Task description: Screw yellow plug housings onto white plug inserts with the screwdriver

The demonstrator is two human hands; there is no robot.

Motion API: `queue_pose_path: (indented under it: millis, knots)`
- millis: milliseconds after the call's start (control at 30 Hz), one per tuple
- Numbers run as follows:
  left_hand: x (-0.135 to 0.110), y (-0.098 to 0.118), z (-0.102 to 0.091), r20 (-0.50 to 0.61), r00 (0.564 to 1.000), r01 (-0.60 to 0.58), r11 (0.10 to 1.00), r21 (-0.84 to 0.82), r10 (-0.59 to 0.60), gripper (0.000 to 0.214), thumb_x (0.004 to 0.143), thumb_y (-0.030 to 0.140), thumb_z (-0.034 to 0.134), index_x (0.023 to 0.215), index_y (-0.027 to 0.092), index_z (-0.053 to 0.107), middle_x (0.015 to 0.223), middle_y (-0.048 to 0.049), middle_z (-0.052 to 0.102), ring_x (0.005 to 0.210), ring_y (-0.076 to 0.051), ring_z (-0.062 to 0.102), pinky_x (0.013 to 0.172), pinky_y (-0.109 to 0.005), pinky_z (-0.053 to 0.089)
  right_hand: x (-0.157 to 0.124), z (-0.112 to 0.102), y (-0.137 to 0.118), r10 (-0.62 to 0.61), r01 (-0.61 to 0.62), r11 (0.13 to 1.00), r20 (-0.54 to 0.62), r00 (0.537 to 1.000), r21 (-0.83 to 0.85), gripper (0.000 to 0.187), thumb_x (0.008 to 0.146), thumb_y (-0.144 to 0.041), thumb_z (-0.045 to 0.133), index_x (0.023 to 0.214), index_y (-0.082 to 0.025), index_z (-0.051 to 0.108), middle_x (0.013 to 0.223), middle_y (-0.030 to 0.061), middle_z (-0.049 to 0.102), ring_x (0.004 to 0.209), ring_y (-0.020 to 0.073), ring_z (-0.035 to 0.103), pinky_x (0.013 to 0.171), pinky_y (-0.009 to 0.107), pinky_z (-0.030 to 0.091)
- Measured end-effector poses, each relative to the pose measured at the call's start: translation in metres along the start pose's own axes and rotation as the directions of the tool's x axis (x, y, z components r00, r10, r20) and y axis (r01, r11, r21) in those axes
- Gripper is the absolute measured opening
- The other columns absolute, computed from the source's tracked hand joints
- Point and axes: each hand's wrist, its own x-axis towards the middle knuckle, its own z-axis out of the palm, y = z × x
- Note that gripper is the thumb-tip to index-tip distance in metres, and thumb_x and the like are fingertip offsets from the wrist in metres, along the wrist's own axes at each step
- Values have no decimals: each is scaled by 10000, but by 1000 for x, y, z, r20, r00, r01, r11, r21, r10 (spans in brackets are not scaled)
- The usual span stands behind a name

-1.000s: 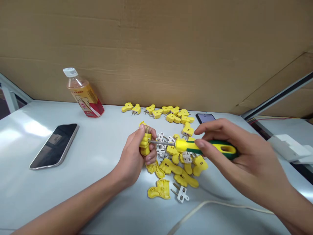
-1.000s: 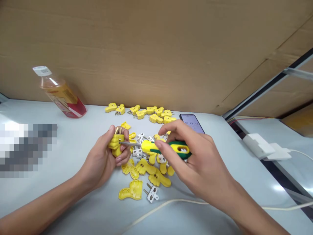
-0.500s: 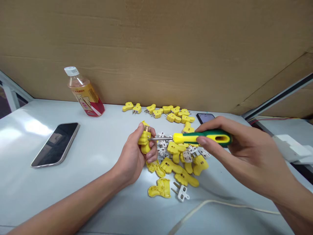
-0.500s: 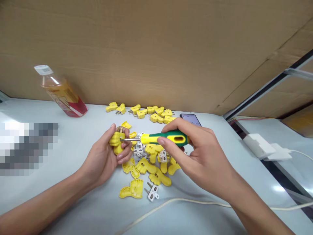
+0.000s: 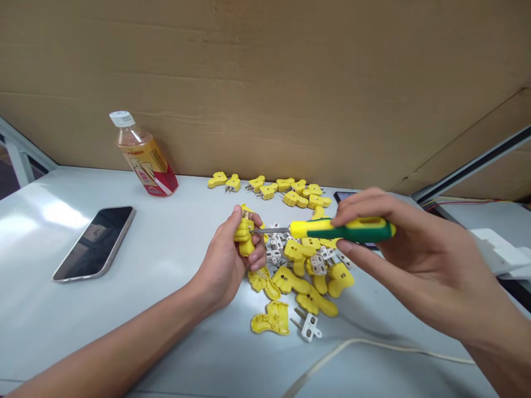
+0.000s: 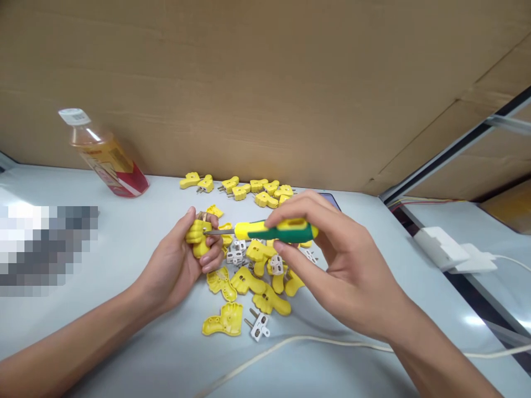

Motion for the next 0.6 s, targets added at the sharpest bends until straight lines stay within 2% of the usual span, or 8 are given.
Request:
queue_pose_path:
  millis: [67,167,233,267,333,433,533,600]
  knots:
    - [0,-1,0,20,1000,21,1000,-1,-21,472,1094,448,373,783,163,584,574,37,442,395,-61,374,414,-172,342,0,0,-1,0,0,999,-10,1000,51,99,890,-235,723,964,-297,701,960,32,705,903,207,691,679,284,582]
    - [-1,-2,0,37,999,23,1000,0,-23,474,1096,447,367,787,163,587,579,38,442,396,-59,373,417,-173,343,3,3,2,145,-145,989,-22,989,32,145,954,-399,671,984,-259,695,803,26,681,579,159,600,449,281,490]
    - [-2,-1,0,36,999,12,1000,-2,-12,478,1098,451,361,788,164,585,583,38,442,400,-60,378,420,-175,351,4,5,5,196,-197,980,-53,979,-12,238,1009,-435,581,917,-244,690,651,-4,589,483,142,507,406,285,436]
    - [-3,-1,0,36,999,8,1000,-4,-8,481,1098,454,358,789,165,585,584,39,440,402,-62,382,422,-176,356,4,6,7,186,-187,982,-71,980,-14,225,1017,-408,570,909,-248,686,655,-4,583,508,147,524,436,287,460]
    - [-3,-1,-1,43,999,7,1000,-6,-6,477,1096,465,363,792,169,581,585,42,438,408,-65,389,425,-178,366,3,7,10,109,-106,994,-96,989,38,57,966,-308,646,980,-269,686,834,27,664,694,180,637,591,305,562]
    - [-3,-2,-2,65,998,-1,1000,18,0,455,1078,503,412,799,180,570,586,42,453,429,-78,427,443,-183,390,2,8,11,30,-11,989,-128,991,151,233,867,-237,744,1074,-309,662,1031,47,701,940,234,686,748,338,606]
    - [-3,-3,-4,67,997,-44,996,78,39,458,1041,571,478,804,190,569,586,33,487,477,-99,482,470,-186,415,5,9,10,109,-100,992,-130,985,71,64,920,-335,704,949,-289,672,845,27,681,690,198,634,536,314,528]
    - [-4,-3,-5,53,997,-67,989,131,61,483,1006,631,518,809,195,581,591,22,521,506,-108,490,478,-186,415,7,9,11,132,-137,990,-155,979,-26,172,984,-393,642,864,-274,674,715,-4,627,521,146,519,438,298,431]
